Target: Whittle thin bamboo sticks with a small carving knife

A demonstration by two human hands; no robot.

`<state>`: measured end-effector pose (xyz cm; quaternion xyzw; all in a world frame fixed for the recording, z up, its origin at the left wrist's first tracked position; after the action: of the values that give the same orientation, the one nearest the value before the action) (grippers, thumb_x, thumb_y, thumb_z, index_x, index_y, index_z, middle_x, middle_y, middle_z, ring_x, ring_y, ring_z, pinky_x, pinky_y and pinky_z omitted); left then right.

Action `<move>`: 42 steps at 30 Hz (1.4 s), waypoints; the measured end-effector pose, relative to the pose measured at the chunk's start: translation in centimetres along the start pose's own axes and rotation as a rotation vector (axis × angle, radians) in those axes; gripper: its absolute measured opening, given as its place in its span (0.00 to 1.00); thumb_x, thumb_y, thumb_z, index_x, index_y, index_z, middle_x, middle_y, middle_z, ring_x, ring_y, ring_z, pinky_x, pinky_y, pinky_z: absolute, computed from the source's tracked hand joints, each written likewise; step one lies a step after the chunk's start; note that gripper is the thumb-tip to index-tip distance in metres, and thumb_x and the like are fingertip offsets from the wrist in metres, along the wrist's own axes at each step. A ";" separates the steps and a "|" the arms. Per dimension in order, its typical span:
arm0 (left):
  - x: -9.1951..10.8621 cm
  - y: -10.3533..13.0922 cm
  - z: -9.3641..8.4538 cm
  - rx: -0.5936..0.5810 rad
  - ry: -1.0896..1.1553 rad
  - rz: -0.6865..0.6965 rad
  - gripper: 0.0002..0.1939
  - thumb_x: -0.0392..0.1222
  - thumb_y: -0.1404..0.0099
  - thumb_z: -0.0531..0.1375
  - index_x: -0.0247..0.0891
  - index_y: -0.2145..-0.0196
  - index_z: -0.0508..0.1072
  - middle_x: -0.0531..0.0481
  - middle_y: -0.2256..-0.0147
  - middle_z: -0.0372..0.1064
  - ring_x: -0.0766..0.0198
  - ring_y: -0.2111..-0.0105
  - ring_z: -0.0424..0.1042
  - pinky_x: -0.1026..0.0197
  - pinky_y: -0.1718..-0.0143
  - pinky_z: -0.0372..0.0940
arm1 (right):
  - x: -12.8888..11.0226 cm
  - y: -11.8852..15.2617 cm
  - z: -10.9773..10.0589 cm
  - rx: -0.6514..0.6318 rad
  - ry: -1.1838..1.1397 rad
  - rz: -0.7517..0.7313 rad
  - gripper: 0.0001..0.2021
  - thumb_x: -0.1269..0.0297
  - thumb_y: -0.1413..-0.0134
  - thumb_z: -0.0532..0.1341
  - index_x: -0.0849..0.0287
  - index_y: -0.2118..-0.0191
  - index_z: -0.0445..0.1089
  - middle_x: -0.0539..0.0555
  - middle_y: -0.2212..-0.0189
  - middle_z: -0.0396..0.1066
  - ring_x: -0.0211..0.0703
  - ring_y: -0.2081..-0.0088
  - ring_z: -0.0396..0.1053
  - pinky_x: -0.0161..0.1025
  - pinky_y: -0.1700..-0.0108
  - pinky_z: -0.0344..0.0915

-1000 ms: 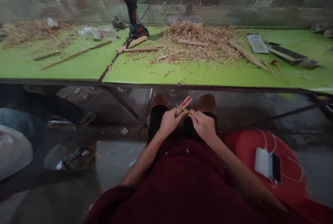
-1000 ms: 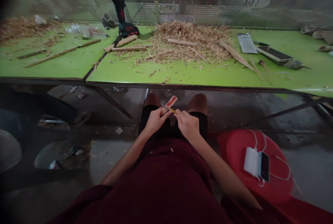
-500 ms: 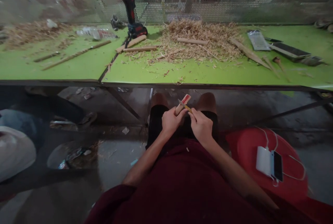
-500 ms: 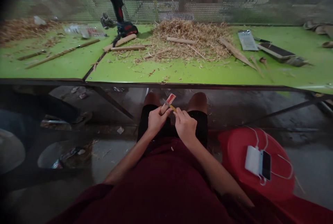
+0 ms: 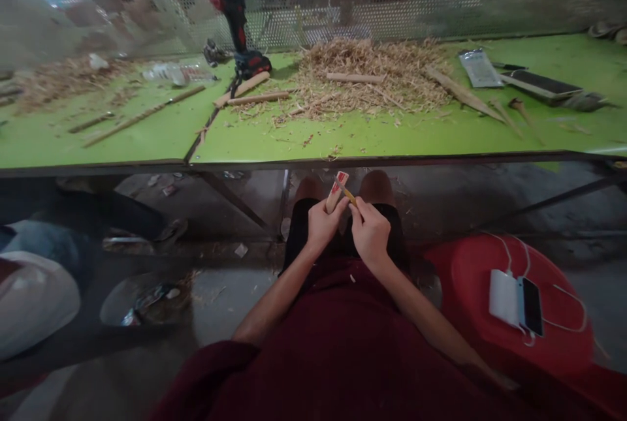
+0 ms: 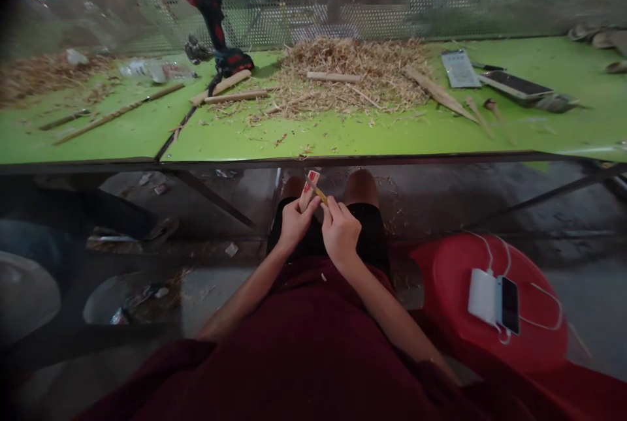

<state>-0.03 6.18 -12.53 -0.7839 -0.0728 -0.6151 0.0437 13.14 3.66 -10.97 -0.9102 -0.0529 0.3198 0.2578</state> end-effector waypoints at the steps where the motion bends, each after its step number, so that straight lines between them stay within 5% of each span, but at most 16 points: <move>1: 0.0 0.0 0.2 -0.008 0.049 -0.006 0.26 0.62 0.38 0.64 0.34 0.76 0.72 0.54 0.79 0.60 0.69 0.75 0.57 0.65 0.74 0.52 | 0.2 -0.1 0.0 0.028 -0.098 0.017 0.23 0.54 0.26 0.51 0.65 0.49 0.80 0.65 0.61 0.80 0.49 0.62 0.77 0.41 0.60 0.69; 6: -1.0 0.8 1.3 -0.155 0.236 -0.135 0.28 0.66 0.43 0.66 0.36 0.75 0.66 0.58 0.80 0.55 0.73 0.80 0.51 0.67 0.79 0.47 | 3.6 -1.7 -1.7 0.076 -0.477 0.224 0.21 0.48 0.36 0.59 0.61 0.55 0.80 0.61 0.60 0.80 0.52 0.59 0.76 0.45 0.54 0.71; 10: -2.9 2.1 1.6 -0.346 0.338 -0.430 0.27 0.67 0.38 0.63 0.40 0.73 0.62 0.63 0.82 0.48 0.74 0.84 0.46 0.67 0.82 0.42 | 8.8 -2.5 -5.3 -0.175 -0.697 0.496 0.20 0.47 0.46 0.67 0.61 0.61 0.79 0.49 0.80 0.64 0.36 0.79 0.59 0.35 0.76 0.55; 14: -3.8 1.5 1.6 -0.357 0.305 -0.499 0.22 0.55 0.39 0.68 0.40 0.74 0.63 0.63 0.81 0.47 0.73 0.84 0.48 0.67 0.80 0.44 | 14.3 -2.1 -10.0 -0.379 -0.848 0.602 0.22 0.45 0.55 0.72 0.60 0.64 0.76 0.46 0.81 0.59 0.32 0.80 0.52 0.33 0.77 0.45; 17: -3.7 -0.6 2.0 -0.340 0.301 -0.491 0.21 0.44 0.45 0.73 0.41 0.73 0.62 0.63 0.81 0.49 0.72 0.82 0.52 0.68 0.79 0.45 | 18.9 -2.1 -12.7 -0.346 -0.581 0.641 0.21 0.42 0.53 0.68 0.58 0.68 0.75 0.49 0.81 0.61 0.35 0.81 0.54 0.36 0.77 0.48; 20: -2.8 -2.0 2.4 -0.395 0.345 -0.503 0.19 0.45 0.43 0.71 0.41 0.71 0.62 0.62 0.80 0.52 0.73 0.82 0.51 0.68 0.79 0.45 | 22.4 -2.3 -14.0 -0.357 -0.188 0.669 0.20 0.45 0.53 0.67 0.55 0.81 0.70 0.53 0.84 0.61 0.38 0.82 0.54 0.39 0.77 0.49; 22: -2.2 -1.7 2.5 -0.455 0.393 -0.511 0.19 0.46 0.42 0.70 0.41 0.70 0.61 0.62 0.80 0.52 0.73 0.82 0.50 0.68 0.79 0.44 | 23.4 -2.2 -14.1 -0.390 -0.146 0.675 0.18 0.46 0.52 0.66 0.54 0.81 0.71 0.55 0.85 0.63 0.40 0.82 0.55 0.40 0.77 0.50; 27: -0.8 2.1 1.9 -0.586 0.606 -0.518 0.20 0.48 0.43 0.69 0.40 0.67 0.61 0.62 0.78 0.53 0.74 0.81 0.51 0.69 0.79 0.47 | 20.7 -2.4 -13.5 -0.467 -0.036 0.549 0.17 0.45 0.55 0.66 0.56 0.75 0.77 0.56 0.80 0.71 0.45 0.77 0.64 0.41 0.72 0.59; 32: 0.7 4.6 1.3 -0.675 0.722 -0.510 0.19 0.46 0.43 0.69 0.39 0.63 0.65 0.62 0.78 0.54 0.75 0.81 0.52 0.68 0.79 0.46 | 11.9 -3.3 -10.4 -0.500 -0.278 0.346 0.21 0.42 0.45 0.62 0.56 0.63 0.81 0.56 0.70 0.78 0.46 0.69 0.71 0.40 0.67 0.66; 37: 2.2 5.8 1.1 -0.655 0.589 -0.429 0.17 0.49 0.39 0.67 0.40 0.60 0.64 0.60 0.77 0.55 0.72 0.80 0.53 0.65 0.78 0.47 | 4.7 -2.9 -6.1 -0.270 -0.588 0.321 0.18 0.45 0.45 0.66 0.57 0.65 0.77 0.55 0.70 0.76 0.43 0.69 0.70 0.38 0.66 0.67; 42: 2.9 6.3 0.8 -0.513 0.199 -0.196 0.13 0.47 0.36 0.63 0.41 0.60 0.63 0.58 0.74 0.57 0.66 0.75 0.57 0.61 0.72 0.54 | 2.4 -2.4 -4.6 -0.187 -0.544 0.259 0.20 0.44 0.43 0.64 0.57 0.72 0.71 0.52 0.76 0.70 0.42 0.72 0.66 0.37 0.69 0.63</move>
<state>2.50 0.30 -9.81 -0.6945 0.0142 -0.6884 -0.2087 18.04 4.36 -8.07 -0.8102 -0.0328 0.5755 0.1064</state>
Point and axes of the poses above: each hand's wrist, its own y-axis away from the middle knuckle, its own z-axis out of the palm, x = y × z, the point moved 4 cm from there along -y, towards the middle knuckle
